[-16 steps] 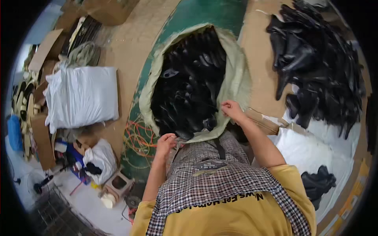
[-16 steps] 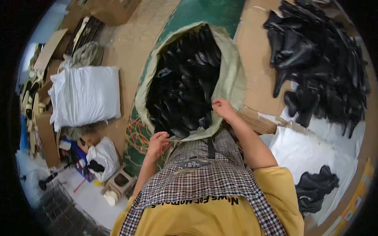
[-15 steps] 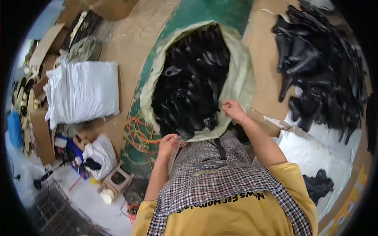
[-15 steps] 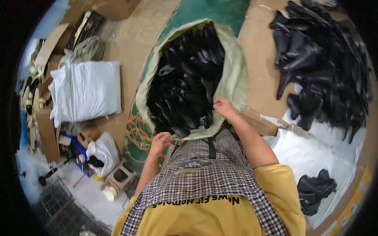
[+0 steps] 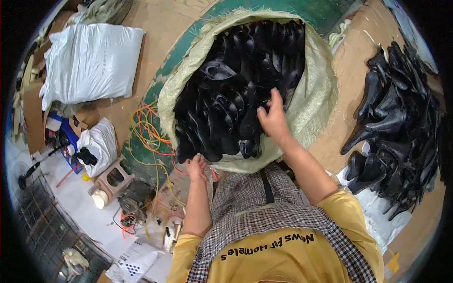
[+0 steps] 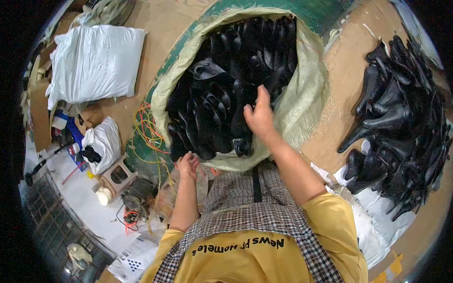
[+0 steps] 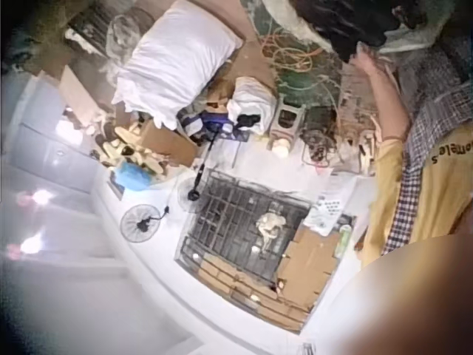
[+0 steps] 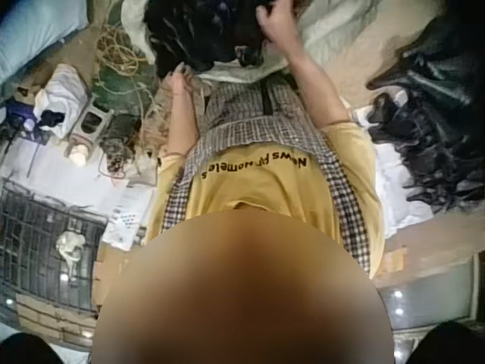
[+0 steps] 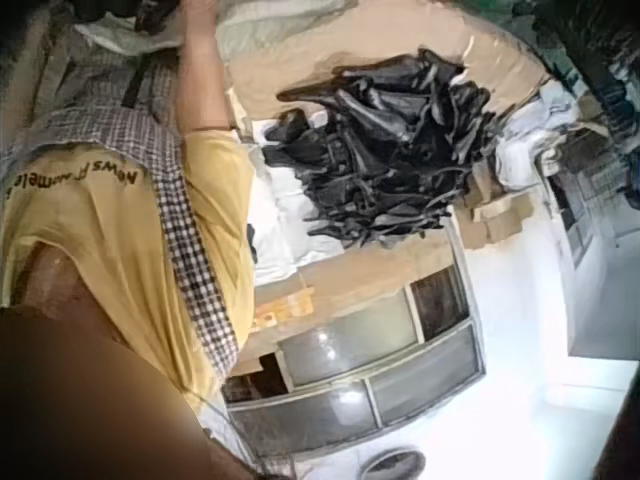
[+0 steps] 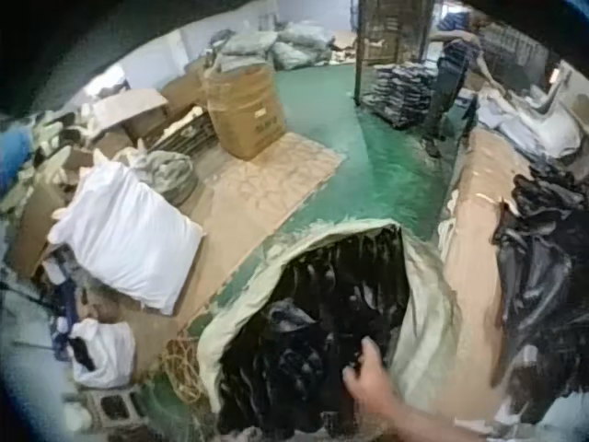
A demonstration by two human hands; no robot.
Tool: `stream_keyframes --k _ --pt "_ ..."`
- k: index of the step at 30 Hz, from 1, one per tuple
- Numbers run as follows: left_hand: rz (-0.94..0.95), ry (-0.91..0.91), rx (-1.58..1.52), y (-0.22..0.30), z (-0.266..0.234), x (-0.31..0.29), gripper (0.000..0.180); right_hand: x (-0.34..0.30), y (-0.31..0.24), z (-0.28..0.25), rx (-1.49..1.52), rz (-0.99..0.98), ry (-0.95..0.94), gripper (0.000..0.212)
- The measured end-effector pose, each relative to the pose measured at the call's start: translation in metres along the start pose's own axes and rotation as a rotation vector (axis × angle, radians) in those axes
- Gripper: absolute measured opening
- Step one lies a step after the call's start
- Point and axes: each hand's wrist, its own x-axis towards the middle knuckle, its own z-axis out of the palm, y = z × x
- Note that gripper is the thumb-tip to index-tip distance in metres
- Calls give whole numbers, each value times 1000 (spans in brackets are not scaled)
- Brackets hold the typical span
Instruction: Unpacking black bicycle seats from a large sack and sorting them into organized stacks on a work table.
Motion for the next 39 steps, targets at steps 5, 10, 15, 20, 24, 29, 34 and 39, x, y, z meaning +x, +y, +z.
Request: stream_keyframes --k 5,10,15,20,24,29,34,39 --pt "47 19 -116 -14 1 8 45 29 37 -19 15 196 -432 70" --pt "239 -60 -105 -24 11 14 52 38 38 20 40 124 -510 89" --pt "402 -161 -278 -24 33 9 52 40 48 30 116 98 -526 79" --pt "192 -288 -70 -42 30 32 52 48 50 49 454 160 -561 89" --pt "242 -33 -85 -38 28 44 37 17 57 70 166 -80 -429 86" --pt "53 -227 -389 -7 34 33 43 26 31 71 -3 -324 -466 90" --pt "-21 -305 -394 -22 14 73 44 39 41 90 148 -161 -646 104" --pt "204 -421 -302 -18 14 47 49 18 28 83 177 -262 -599 104"
